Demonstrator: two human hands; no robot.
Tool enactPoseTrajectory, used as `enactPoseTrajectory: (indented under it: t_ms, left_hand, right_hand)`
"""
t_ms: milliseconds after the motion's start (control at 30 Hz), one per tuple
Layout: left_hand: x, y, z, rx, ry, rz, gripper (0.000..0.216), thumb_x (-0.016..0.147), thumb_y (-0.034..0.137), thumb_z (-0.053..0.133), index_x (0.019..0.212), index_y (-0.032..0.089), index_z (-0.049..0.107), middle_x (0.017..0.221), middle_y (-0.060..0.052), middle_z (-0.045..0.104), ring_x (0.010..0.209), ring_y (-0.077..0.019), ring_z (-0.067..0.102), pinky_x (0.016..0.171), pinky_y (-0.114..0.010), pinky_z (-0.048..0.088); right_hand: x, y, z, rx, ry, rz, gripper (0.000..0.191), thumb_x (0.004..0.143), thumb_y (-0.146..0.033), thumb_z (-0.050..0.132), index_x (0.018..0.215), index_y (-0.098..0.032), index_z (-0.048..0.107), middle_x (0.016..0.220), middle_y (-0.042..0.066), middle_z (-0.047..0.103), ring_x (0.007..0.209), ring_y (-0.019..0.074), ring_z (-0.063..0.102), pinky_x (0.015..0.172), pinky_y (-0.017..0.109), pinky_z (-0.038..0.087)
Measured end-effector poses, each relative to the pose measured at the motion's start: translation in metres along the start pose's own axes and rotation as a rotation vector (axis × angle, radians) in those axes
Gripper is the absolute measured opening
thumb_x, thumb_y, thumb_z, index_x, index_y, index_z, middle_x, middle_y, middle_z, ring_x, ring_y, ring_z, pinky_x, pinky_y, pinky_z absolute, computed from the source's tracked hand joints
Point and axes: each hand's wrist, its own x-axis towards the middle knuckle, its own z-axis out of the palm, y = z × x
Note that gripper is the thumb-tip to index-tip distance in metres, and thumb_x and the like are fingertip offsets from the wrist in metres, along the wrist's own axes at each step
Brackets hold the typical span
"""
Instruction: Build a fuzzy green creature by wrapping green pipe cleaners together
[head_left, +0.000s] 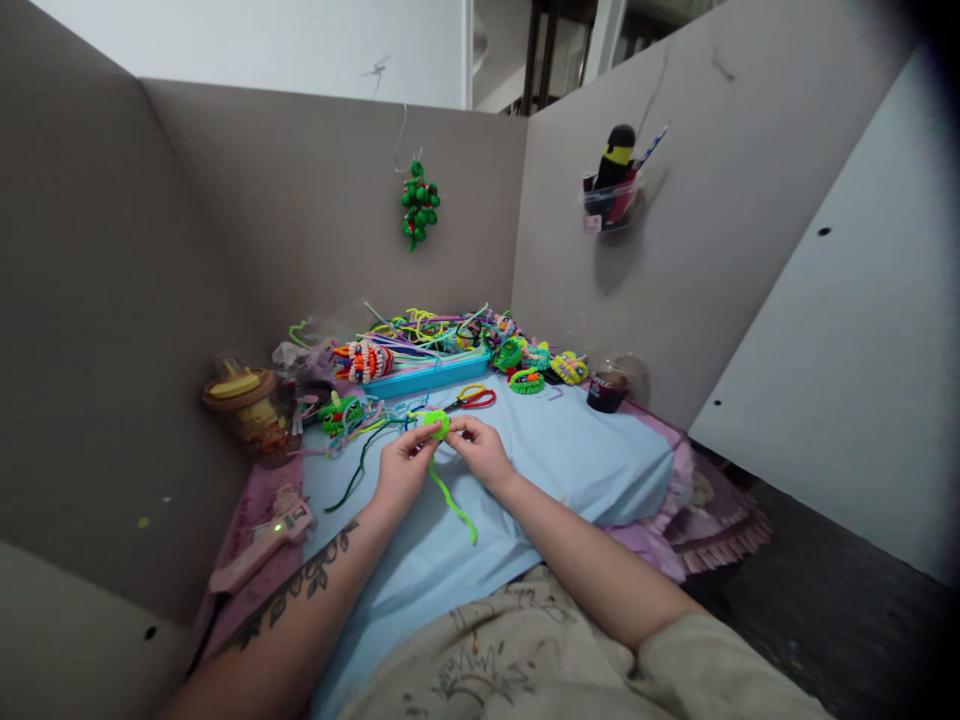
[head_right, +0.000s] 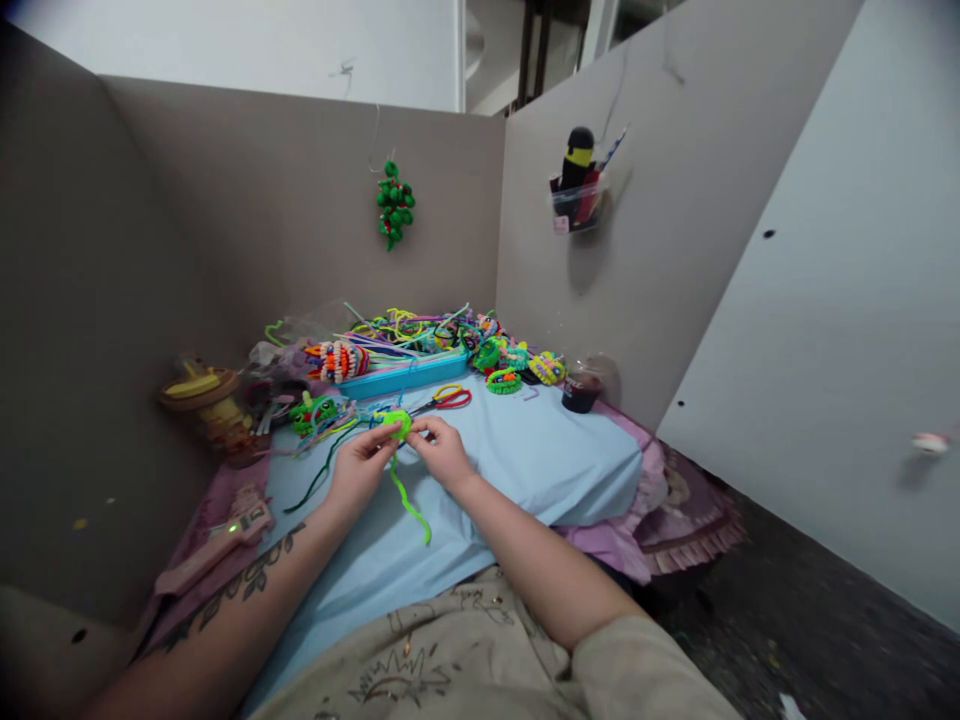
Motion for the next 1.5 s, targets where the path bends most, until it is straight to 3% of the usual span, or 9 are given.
enactPoseTrajectory:
  t_ms: [200,467,633,767,900,1033,1167,1300,1500]
  left_hand:
    - [0.001,0.001,-0.001,0.0,-0.044,-0.033,0.027,0.067,0.024,0.068,0.091,0.016,0.072,0.091,-0.008,0.072,0.079,-0.0201,0.064,0.071,-0.029,0.048]
    - [0.008,0.003,-0.006,-0.141,0.063,-0.124,0.036,0.06,0.029,0.074,0.093,0.015,0.071,0.095,-0.01,0.071,0.082,-0.02,0.064,0.074,-0.03,0.047]
    - [0.011,-0.002,-0.009,-0.354,0.099,-0.25,0.053,0.052,0.033,0.08,0.1,0.012,0.068,0.095,-0.012,0.071,0.08,-0.0193,0.065,0.074,-0.031,0.048]
    - [0.009,-0.001,-0.007,-0.354,0.083,-0.285,0.055,0.052,0.033,0.08,0.101,0.013,0.068,0.091,-0.011,0.071,0.076,-0.0183,0.065,0.073,-0.032,0.049]
    - [0.011,0.0,-0.01,-0.185,0.087,-0.176,0.041,0.056,0.03,0.077,0.092,0.014,0.071,0.091,-0.01,0.072,0.078,-0.0192,0.065,0.076,-0.032,0.048]
    - [0.016,-0.002,-0.015,-0.086,0.089,-0.159,0.035,0.059,0.028,0.073,0.092,0.014,0.071,0.086,-0.008,0.073,0.076,-0.0201,0.065,0.07,-0.03,0.049]
    - [0.017,-0.007,-0.015,-0.168,0.073,-0.193,0.042,0.057,0.029,0.077,0.094,0.012,0.07,0.093,-0.01,0.072,0.08,-0.0204,0.065,0.068,-0.029,0.049]
    - [0.014,-0.006,-0.013,-0.258,0.051,-0.206,0.047,0.056,0.032,0.078,0.097,0.012,0.068,0.097,-0.012,0.071,0.081,-0.0202,0.065,0.07,-0.029,0.05]
    - [0.005,0.003,-0.003,-0.269,-0.008,-0.172,0.038,0.058,0.029,0.077,0.092,0.014,0.07,0.087,-0.008,0.072,0.072,-0.017,0.064,0.067,-0.028,0.049]
  right_hand:
    - [0.002,0.002,-0.002,-0.029,-0.033,-0.02,0.009,0.071,-0.026,0.063,0.068,-0.018,0.059,0.088,0.003,0.05,0.083,0.0149,0.051,0.067,0.025,0.041]
    - [-0.003,-0.001,0.0,-0.196,0.002,-0.141,0.006,0.077,-0.019,0.054,0.083,-0.019,0.058,0.086,0.003,0.055,0.083,0.016,0.052,0.069,0.026,0.042]
    - [-0.009,0.006,0.005,-0.379,-0.282,-0.412,0.028,0.076,-0.009,0.048,0.099,-0.022,0.06,0.088,0.004,0.06,0.087,0.0182,0.053,0.08,0.032,0.045]
    - [-0.012,0.004,0.007,-0.369,-0.422,-0.52,0.023,0.081,-0.014,0.048,0.095,-0.023,0.063,0.087,0.005,0.066,0.086,0.0175,0.058,0.079,0.032,0.047]
    - [-0.014,-0.003,0.002,-0.233,-0.251,-0.441,0.02,0.086,-0.022,0.049,0.09,-0.022,0.068,0.084,0.005,0.07,0.084,0.0173,0.063,0.082,0.033,0.048]
    - [-0.01,-0.004,-0.004,-0.027,-0.03,-0.14,0.024,0.085,-0.034,0.052,0.091,-0.02,0.07,0.08,0.006,0.071,0.071,0.0165,0.064,0.071,0.032,0.051]
    - [-0.005,0.001,-0.003,0.158,0.041,0.059,0.03,0.08,-0.04,0.058,0.095,-0.017,0.069,0.079,0.007,0.071,0.067,0.0161,0.064,0.067,0.031,0.052]
    - [-0.002,0.006,0.001,0.177,-0.036,0.077,0.037,0.069,-0.032,0.068,0.103,-0.019,0.064,0.09,0.006,0.069,0.079,0.0165,0.064,0.073,0.03,0.051]
    - [-0.001,0.007,0.002,0.001,-0.023,-0.041,0.016,0.071,-0.032,0.067,0.079,-0.018,0.066,0.08,0.003,0.06,0.072,0.014,0.057,0.069,0.027,0.048]
